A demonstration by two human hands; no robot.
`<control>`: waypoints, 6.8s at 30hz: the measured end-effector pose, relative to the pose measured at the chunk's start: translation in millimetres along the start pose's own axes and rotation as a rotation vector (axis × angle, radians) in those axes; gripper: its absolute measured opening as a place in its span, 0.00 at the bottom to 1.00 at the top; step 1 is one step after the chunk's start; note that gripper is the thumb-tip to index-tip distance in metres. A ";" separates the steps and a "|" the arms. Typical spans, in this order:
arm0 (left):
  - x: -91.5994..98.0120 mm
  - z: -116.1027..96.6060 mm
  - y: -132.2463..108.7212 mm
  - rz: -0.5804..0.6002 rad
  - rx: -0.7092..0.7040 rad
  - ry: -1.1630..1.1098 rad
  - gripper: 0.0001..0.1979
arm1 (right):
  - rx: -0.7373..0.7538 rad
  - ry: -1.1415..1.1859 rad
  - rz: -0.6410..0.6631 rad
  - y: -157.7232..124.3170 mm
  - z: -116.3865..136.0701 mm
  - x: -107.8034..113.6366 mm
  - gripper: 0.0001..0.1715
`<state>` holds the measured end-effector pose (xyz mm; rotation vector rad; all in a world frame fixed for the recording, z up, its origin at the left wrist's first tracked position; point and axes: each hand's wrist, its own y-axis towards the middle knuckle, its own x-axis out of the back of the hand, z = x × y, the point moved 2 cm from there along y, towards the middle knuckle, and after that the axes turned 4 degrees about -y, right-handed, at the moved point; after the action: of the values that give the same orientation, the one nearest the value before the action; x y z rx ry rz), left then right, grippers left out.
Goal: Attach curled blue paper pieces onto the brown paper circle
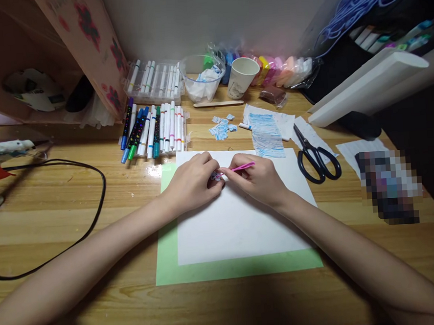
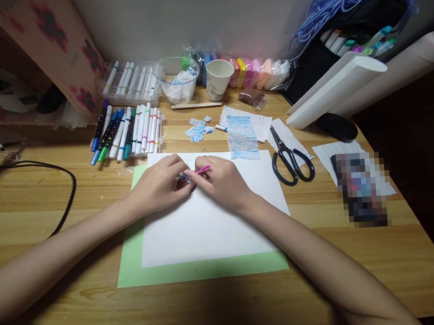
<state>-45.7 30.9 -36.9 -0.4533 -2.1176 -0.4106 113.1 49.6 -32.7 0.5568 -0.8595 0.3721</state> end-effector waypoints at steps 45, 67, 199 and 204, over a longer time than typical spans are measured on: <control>17.4 9.7 5.8 -0.116 0.155 -0.215 0.05 | -0.447 0.571 -0.332 -30.7 -41.8 3.3 0.18; 16.5 38.4 97.0 -0.174 0.279 -0.108 0.05 | -0.580 0.805 -0.341 -20.8 -56.1 4.4 0.22; 1.9 11.3 -9.9 0.014 0.072 -0.236 0.16 | 0.015 0.201 0.268 6.5 -1.7 11.9 0.12; -0.5 9.2 -1.8 0.043 0.084 -0.209 0.13 | -0.156 0.278 0.146 4.6 -5.3 8.4 0.10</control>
<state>-52.9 33.4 -42.5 -0.5110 -2.3126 -0.2567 119.0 57.1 -27.4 0.2898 -0.6548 0.4983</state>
